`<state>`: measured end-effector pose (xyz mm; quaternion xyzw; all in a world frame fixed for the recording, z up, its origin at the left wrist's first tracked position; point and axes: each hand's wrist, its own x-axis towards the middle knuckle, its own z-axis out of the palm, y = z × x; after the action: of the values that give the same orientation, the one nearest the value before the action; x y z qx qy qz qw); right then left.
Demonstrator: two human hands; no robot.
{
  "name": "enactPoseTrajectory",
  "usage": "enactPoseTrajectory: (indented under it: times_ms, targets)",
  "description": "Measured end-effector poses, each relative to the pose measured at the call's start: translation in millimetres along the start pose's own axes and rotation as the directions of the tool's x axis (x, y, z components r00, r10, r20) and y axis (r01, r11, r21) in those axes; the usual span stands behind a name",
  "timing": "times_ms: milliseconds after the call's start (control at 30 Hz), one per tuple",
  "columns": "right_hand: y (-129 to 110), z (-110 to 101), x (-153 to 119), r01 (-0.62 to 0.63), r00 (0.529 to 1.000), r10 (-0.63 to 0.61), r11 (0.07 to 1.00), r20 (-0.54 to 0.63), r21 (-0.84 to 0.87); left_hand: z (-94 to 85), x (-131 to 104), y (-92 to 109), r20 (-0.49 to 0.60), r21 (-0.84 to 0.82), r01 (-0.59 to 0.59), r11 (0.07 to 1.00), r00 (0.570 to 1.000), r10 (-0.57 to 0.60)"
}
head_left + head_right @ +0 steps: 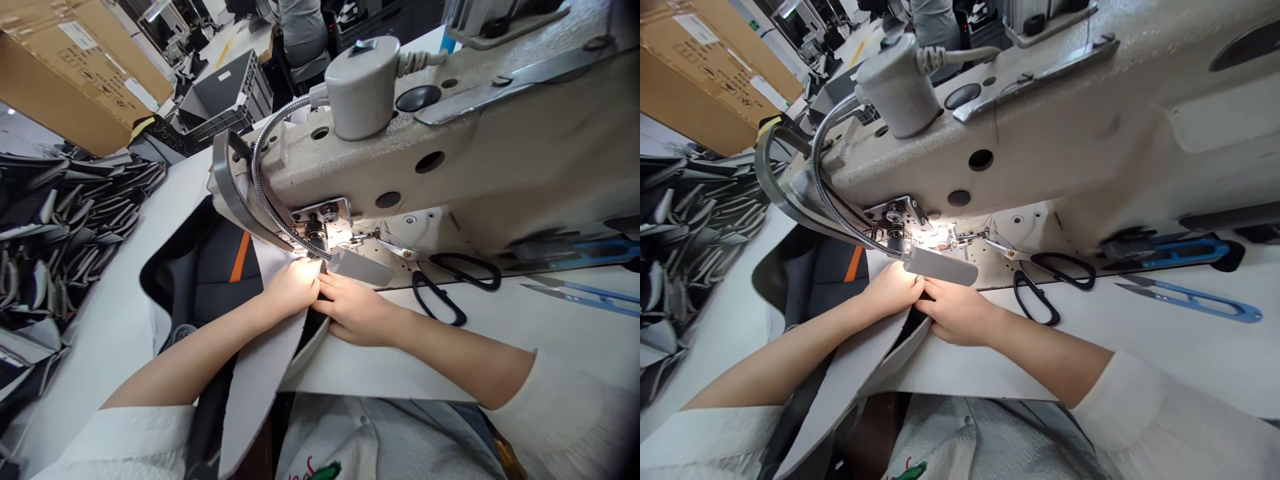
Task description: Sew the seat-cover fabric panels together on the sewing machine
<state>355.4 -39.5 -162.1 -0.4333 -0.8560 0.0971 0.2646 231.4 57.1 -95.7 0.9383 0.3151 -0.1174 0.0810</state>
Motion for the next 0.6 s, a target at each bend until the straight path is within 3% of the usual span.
enactPoseTrajectory:
  times_ms: [133, 267, 333, 467, 600]
  targets:
    - [-5.2, -10.3, -2.1, 0.064, 0.995, -0.070, 0.995, 0.075, 0.077, -17.2, -18.7, 2.6, 0.106, 0.064, -0.052, 0.997, 0.993, 0.045]
    - [-26.2, 4.0, 5.9, 0.048, 0.996, -0.043, 0.996, 0.072, -0.074, -42.1, -45.1, 0.3, 0.195, 0.306, -0.062, 0.950, 0.981, 0.001]
    - [-39.8, 17.3, 11.3, 0.007, 0.998, 0.007, 0.978, 0.064, -0.208, -47.2, -49.4, -2.7, 0.225, 0.346, -0.032, 0.938, 0.973, -0.050]
    - [-60.7, 36.0, 16.1, -0.008, 1.000, 0.006, 0.875, -0.006, -0.484, -35.7, -39.9, -1.6, 0.287, 0.172, -0.053, 0.984, 0.958, 0.001]
    - [-65.1, 37.9, 13.9, 0.019, 0.995, -0.069, 0.826, -0.069, -0.563, -13.2, -31.6, 9.5, 0.243, 0.007, 0.036, 0.999, 0.969, -0.037]
